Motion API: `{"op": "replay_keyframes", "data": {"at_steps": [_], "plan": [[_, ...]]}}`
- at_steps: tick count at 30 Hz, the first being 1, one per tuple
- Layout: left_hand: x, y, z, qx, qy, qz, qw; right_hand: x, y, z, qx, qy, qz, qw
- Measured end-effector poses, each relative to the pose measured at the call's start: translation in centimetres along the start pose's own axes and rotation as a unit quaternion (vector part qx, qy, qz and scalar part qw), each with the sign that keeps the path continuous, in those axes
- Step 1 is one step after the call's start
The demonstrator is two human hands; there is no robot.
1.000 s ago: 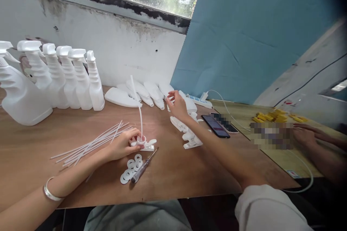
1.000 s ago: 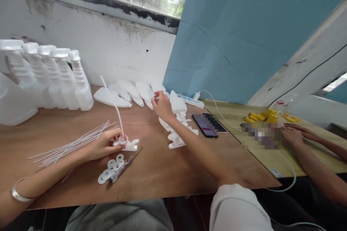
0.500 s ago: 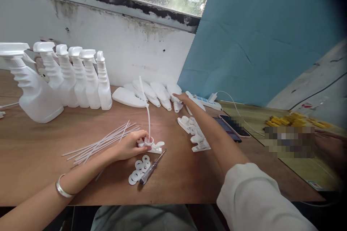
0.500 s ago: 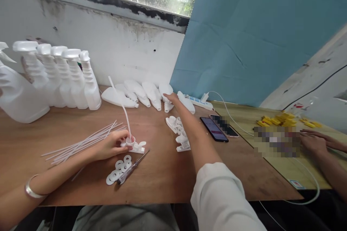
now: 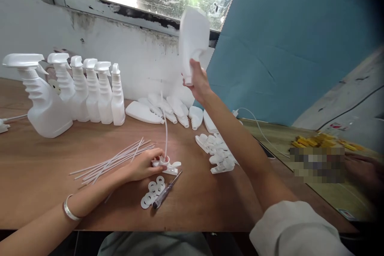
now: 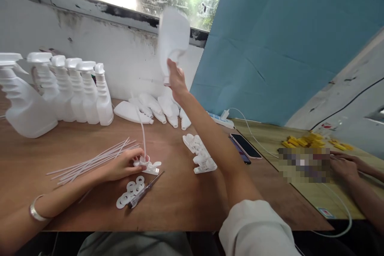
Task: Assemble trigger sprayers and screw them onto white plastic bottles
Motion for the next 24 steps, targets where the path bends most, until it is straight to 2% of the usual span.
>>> {"op": "replay_keyframes", "data": {"at_steps": [2, 4, 6, 8, 13, 17, 21, 24], "plan": [[-0.1, 0.0, -0.1, -0.002, -0.007, 0.002, 1.0, -3.2, -2.2, 4.2, 0.05, 0.037, 0.056, 0.996], [-0.1, 0.0, -0.2, 0.001, -0.012, 0.004, 1.0, -5.9, -4.8, 7.9, 0.118, 0.085, 0.129, 0.981], [0.0, -0.1, -0.3, 0.007, -0.014, 0.004, 1.0, -7.5, -7.0, 9.6, 0.141, 0.09, 0.169, 0.971], [0.1, -0.1, -0.4, 0.01, -0.015, 0.004, 1.0, -8.2, -8.5, 10.1, 0.142, 0.095, 0.188, 0.967], [0.1, -0.1, -0.5, 0.009, -0.015, 0.001, 1.0, -8.7, -9.8, 8.6, 0.139, 0.084, 0.214, 0.963], [0.0, -0.1, -0.4, 0.005, -0.009, 0.003, 1.0, -8.3, -9.7, 6.1, 0.086, 0.059, 0.199, 0.974], [0.0, -0.1, -0.3, 0.0, -0.007, 0.003, 1.0, -7.0, -10.2, 2.9, 0.036, 0.088, 0.17, 0.981], [0.1, -0.1, 0.3, 0.021, -0.025, -0.016, 0.999, -5.0, -11.4, -0.3, 0.003, 0.127, 0.127, 0.984]]}}
Point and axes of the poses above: each hand's wrist, its own y-axis towards the middle knuckle, its own x-axis out of the back of the hand, z = x × y, the point moved 9 cm from there along y, towards the middle knuckle, and after that the axes turned 6 degrees about -z, right-handed, at the moved point
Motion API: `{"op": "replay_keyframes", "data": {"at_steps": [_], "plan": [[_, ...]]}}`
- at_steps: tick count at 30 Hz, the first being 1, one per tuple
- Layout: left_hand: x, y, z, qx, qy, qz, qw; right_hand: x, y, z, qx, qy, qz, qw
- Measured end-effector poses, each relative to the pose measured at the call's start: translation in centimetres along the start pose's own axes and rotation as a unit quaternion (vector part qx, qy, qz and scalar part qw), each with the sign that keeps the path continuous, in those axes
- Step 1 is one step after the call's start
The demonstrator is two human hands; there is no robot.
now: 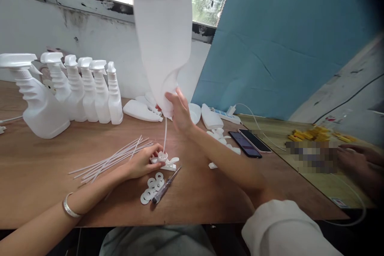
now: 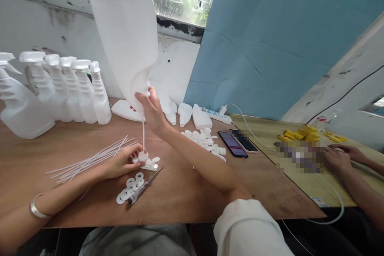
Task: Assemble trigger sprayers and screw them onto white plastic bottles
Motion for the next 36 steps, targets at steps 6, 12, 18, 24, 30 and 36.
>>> {"op": "replay_keyframes", "data": {"at_steps": [6, 12, 18, 24, 30, 36], "plan": [[1.9, 0.3, 1.5, 0.067, -0.11, -0.112, 0.985, 4.0, -4.4, -4.8, -0.05, 0.0, -0.06, 0.997], [3.1, 0.1, 3.2, 0.169, -0.304, -0.184, 0.919, 7.4, -7.8, -8.1, -0.135, 0.0, -0.147, 0.98], [2.5, 0.0, 5.3, 0.252, -0.432, -0.205, 0.841, 6.0, -10.7, -9.8, -0.238, -0.001, -0.113, 0.965], [1.6, 0.0, 6.5, 0.293, -0.387, -0.149, 0.861, 4.8, -11.6, -11.0, -0.24, 0.079, -0.078, 0.964], [0.9, -0.1, 5.9, 0.296, -0.371, -0.112, 0.873, 6.3, -11.8, -12.7, -0.239, 0.159, -0.146, 0.947], [1.0, 0.0, 5.7, 0.289, -0.414, -0.132, 0.853, 6.7, -11.9, -14.2, -0.281, 0.232, -0.178, 0.914]]}}
Point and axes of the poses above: each hand's wrist, its own y-axis towards the middle knuckle, its own x-axis out of the back of the hand, z = x × y, the point moved 9 cm from there along y, towards the middle knuckle, and after that the axes turned 6 degrees about -z, right-handed, at the moved point
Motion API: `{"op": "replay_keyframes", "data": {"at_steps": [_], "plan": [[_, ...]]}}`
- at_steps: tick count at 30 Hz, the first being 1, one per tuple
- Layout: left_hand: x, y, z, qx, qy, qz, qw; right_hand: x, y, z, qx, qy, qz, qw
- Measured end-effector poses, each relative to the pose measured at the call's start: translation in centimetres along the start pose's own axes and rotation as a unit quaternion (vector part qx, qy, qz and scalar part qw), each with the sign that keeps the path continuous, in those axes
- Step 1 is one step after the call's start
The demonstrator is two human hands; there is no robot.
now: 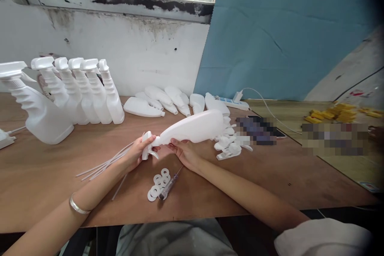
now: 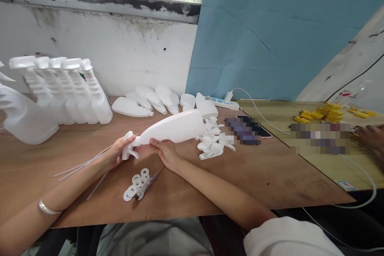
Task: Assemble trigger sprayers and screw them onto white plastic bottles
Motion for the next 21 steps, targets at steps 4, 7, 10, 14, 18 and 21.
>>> {"op": "replay_keyframes", "data": {"at_steps": [4, 7, 10, 14, 18, 21], "plan": [[-0.36, -0.14, 0.06, -0.003, -0.033, 0.023, 0.999, 0.6, 0.71, -0.37, -0.027, 0.036, -0.005, 0.999], [-0.29, -0.25, 0.07, -0.011, -0.027, 0.02, 0.999, 0.64, 0.89, -0.5, -0.036, 0.036, 0.003, 0.999], [-0.35, -0.48, 0.21, 0.0, -0.001, 0.01, 1.0, 0.5, 0.8, -0.47, -0.032, 0.027, 0.012, 0.999], [-0.73, -0.83, 0.49, 0.029, 0.043, 0.008, 0.999, 0.52, 0.74, -0.56, -0.035, 0.03, 0.013, 0.999], [-0.98, -0.83, 0.49, 0.027, 0.052, 0.014, 0.998, 0.31, 0.62, -0.53, -0.035, 0.025, 0.025, 0.999], [-0.58, -0.63, 0.74, 0.03, 0.052, -0.002, 0.998, 0.15, 0.4, -0.51, -0.037, 0.009, 0.03, 0.999]]}}
Point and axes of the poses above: each hand's wrist, its own y-axis towards the middle knuckle, its own x-axis out of the back of the hand, z = x × y, the point moved 9 cm from there along y, towards the middle knuckle, and after that the axes turned 6 degrees about -z, right-handed, at the moved point
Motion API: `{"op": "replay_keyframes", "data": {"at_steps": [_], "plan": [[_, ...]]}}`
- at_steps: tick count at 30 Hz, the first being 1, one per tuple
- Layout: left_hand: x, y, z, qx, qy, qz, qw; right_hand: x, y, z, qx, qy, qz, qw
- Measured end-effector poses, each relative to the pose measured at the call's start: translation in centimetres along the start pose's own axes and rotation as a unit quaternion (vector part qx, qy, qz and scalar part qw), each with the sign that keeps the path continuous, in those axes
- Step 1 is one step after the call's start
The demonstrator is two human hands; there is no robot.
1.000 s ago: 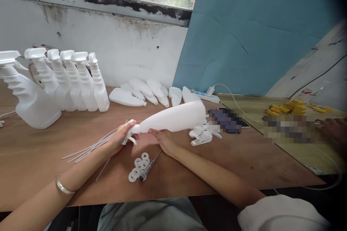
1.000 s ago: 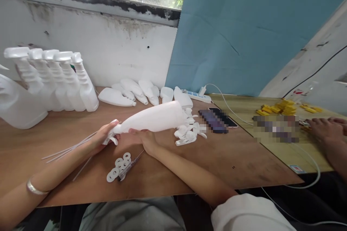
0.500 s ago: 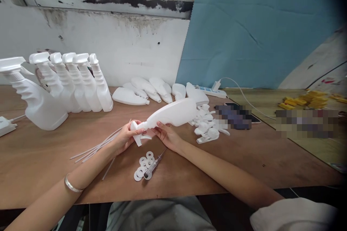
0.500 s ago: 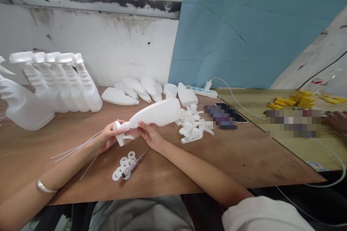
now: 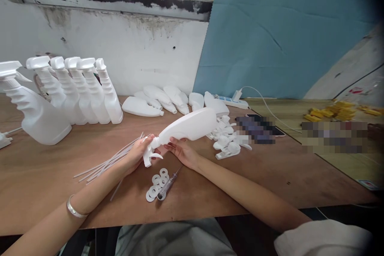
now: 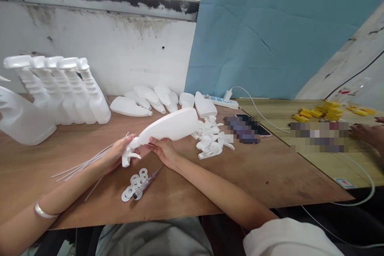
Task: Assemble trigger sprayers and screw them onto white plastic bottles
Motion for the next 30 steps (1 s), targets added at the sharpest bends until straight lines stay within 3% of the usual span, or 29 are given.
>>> {"op": "replay_keyframes", "data": {"at_steps": [9, 15, 18, 30], "plan": [[0.6, 0.3, -0.1, -0.009, -0.017, -0.014, 1.0, -0.8, -0.3, 0.2, -0.002, -0.009, 0.022, 1.0], [1.0, -0.4, -2.1, -0.118, 0.045, -0.057, 0.99, -0.6, -0.1, 0.1, -0.003, -0.004, 0.021, 1.0], [0.9, -0.7, -2.4, -0.139, 0.059, -0.062, 0.987, -0.6, -0.1, 0.1, 0.002, -0.001, 0.029, 1.0], [-0.2, -0.6, -1.2, -0.054, -0.007, -0.002, 0.999, 0.0, 0.2, 0.0, 0.001, 0.02, 0.004, 1.0]]}}
Point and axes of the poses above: each hand's wrist, its own y-axis towards the middle knuckle, its own x-axis out of the back of the hand, z = x × y, the point moved 9 cm from there along y, towards the middle knuckle, and after that the axes turned 6 degrees about -z, right-handed, at the moved point
